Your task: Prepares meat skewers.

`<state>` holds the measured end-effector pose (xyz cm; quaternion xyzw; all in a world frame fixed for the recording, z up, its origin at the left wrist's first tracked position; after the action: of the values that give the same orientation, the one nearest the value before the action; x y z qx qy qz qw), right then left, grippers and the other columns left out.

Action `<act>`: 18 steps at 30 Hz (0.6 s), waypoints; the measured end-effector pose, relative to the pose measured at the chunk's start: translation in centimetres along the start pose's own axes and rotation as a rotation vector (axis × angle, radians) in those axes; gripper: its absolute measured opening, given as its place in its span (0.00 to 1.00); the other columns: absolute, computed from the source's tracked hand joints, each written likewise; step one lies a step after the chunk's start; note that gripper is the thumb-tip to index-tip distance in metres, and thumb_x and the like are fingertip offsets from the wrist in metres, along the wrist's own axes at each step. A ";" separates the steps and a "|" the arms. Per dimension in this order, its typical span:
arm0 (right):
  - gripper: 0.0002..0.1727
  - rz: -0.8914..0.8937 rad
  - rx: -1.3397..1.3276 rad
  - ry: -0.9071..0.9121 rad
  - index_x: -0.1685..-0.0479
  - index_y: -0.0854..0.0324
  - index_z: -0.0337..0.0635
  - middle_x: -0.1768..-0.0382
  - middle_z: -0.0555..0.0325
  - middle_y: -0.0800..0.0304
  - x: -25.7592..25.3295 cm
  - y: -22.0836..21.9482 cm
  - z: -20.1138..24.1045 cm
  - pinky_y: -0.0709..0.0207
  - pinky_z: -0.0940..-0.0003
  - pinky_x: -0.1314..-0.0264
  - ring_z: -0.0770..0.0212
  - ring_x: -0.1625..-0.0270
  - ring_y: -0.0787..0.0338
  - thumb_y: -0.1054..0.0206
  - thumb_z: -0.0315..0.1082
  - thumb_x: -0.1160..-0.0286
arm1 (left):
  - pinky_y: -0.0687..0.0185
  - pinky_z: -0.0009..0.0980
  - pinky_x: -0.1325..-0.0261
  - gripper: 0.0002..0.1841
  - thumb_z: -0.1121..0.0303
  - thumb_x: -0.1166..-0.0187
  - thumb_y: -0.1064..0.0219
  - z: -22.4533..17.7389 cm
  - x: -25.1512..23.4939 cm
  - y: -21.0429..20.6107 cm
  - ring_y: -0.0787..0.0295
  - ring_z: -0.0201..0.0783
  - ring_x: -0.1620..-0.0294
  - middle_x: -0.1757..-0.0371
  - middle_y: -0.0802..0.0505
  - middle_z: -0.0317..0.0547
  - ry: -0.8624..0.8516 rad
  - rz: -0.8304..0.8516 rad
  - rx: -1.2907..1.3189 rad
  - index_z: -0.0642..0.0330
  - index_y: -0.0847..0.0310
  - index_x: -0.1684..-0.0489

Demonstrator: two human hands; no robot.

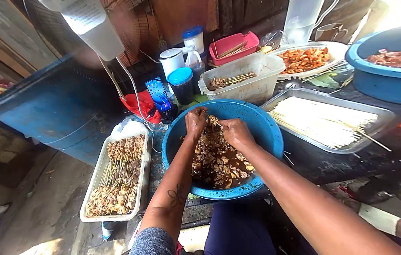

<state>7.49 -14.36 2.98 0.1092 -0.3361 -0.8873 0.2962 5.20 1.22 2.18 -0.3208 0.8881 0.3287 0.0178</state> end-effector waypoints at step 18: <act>0.19 -0.034 -0.110 0.013 0.31 0.13 0.37 0.39 0.36 0.08 -0.4 0.2 -0.8 0.24 0.39 0.29 0.38 0.35 0.10 0.47 0.26 0.09 | 0.19 0.30 0.69 0.10 0.67 0.11 0.55 -0.9 0.0 -2.3 0.21 0.35 0.77 0.75 0.21 0.38 0.732 -0.098 1.412 0.51 0.34 0.66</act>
<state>8.19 -14.70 2.55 0.1042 -0.2829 -0.9087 0.2888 6.74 -0.63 1.61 -0.3601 0.8207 -0.4393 -0.0615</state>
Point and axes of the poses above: each hand's wrist, its own x-axis away from the middle knuckle, its own y-axis out of the back of the hand, z = x × y, the point moved 5 cm from there along -x, towards the middle knuckle
